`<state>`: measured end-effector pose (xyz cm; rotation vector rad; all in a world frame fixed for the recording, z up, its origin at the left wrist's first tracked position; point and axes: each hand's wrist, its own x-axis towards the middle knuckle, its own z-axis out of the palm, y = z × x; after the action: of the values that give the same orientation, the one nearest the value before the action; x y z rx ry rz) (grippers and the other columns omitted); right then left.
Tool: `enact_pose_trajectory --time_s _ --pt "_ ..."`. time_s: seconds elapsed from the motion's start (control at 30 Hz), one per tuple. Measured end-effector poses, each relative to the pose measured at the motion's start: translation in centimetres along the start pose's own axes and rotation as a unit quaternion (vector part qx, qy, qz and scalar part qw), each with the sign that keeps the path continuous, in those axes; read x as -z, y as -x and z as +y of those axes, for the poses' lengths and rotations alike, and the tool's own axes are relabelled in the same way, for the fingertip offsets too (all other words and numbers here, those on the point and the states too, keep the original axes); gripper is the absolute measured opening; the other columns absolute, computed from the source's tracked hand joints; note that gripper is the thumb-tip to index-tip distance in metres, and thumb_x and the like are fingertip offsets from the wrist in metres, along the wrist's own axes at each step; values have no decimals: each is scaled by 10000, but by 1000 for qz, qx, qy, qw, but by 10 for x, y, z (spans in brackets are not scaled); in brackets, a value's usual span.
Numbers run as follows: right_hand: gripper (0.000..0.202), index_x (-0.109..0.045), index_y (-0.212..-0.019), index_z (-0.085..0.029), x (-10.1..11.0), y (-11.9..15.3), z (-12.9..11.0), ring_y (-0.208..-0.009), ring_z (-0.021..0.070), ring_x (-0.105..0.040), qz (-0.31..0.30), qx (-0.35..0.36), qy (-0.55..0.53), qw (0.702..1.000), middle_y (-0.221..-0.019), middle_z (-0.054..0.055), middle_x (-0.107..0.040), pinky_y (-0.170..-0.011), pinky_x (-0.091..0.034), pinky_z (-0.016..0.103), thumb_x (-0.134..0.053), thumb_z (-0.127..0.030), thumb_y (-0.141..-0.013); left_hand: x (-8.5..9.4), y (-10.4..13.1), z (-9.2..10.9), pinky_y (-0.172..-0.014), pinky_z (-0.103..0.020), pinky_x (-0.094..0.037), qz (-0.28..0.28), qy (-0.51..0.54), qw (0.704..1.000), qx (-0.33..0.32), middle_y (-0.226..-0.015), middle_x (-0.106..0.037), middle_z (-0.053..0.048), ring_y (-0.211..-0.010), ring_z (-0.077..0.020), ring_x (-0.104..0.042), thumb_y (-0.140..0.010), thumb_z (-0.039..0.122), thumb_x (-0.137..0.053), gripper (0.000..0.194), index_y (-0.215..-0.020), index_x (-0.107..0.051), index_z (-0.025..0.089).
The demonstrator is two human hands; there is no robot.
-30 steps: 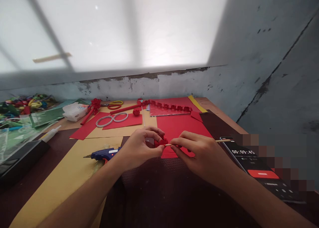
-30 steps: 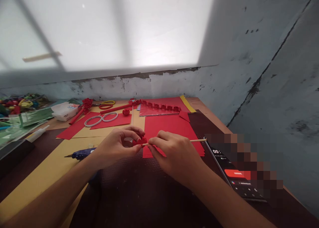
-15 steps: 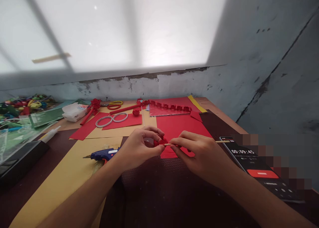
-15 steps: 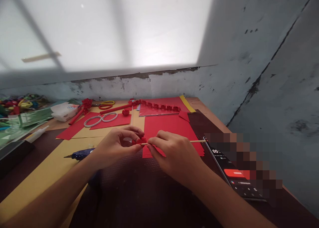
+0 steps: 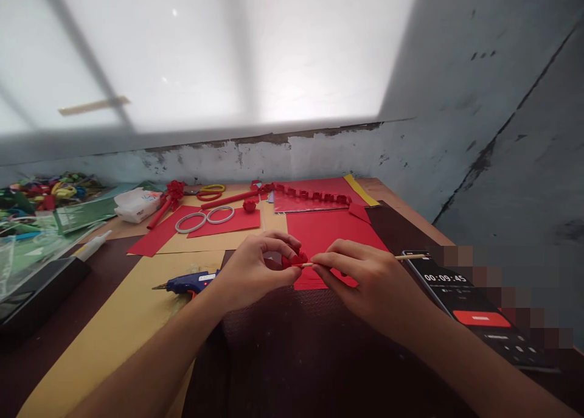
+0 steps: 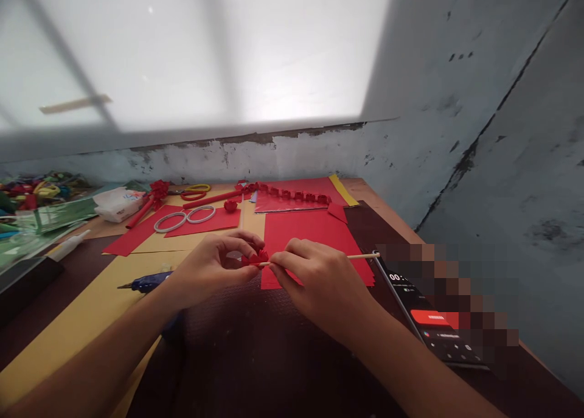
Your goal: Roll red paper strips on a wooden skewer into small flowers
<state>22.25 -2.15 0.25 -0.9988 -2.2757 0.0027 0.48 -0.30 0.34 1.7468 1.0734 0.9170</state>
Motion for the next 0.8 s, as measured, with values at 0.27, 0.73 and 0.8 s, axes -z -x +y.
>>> enact_pose_trajectory --time_s 0.27,0.73,0.8 --pt "169 -750 -980 -205 2 1 -1 -743 168 -623 2 -18 6 1000 -848 39 -685 -683 -479 302 -583 -208 -950 0 0 -4 -791 -293 -579 -5 17 1000 1 -1179 -654 -100 -1022 -219 -684 -751 205 -770 81 -792 -723 152" --pt "159 -724 -903 -214 6 -1 -3 -691 159 -586 5 -71 -22 997 -794 22 -665 -652 -453 306 -567 -212 -930 -2 2 -1 -716 -266 -596 -30 10 999 -19 -1162 -650 -98 -926 -190 -688 -763 177 -744 85 -845 -761 164" --pt "153 -729 -921 -209 6 -1 -4 -708 158 -598 4 -68 -25 997 -811 20 -672 -660 -457 307 -576 -207 -929 -2 3 1 -719 -270 -591 -40 14 999 -22 -1167 -652 -98 -921 -192 -687 -776 197 -747 93 -863 -770 170"
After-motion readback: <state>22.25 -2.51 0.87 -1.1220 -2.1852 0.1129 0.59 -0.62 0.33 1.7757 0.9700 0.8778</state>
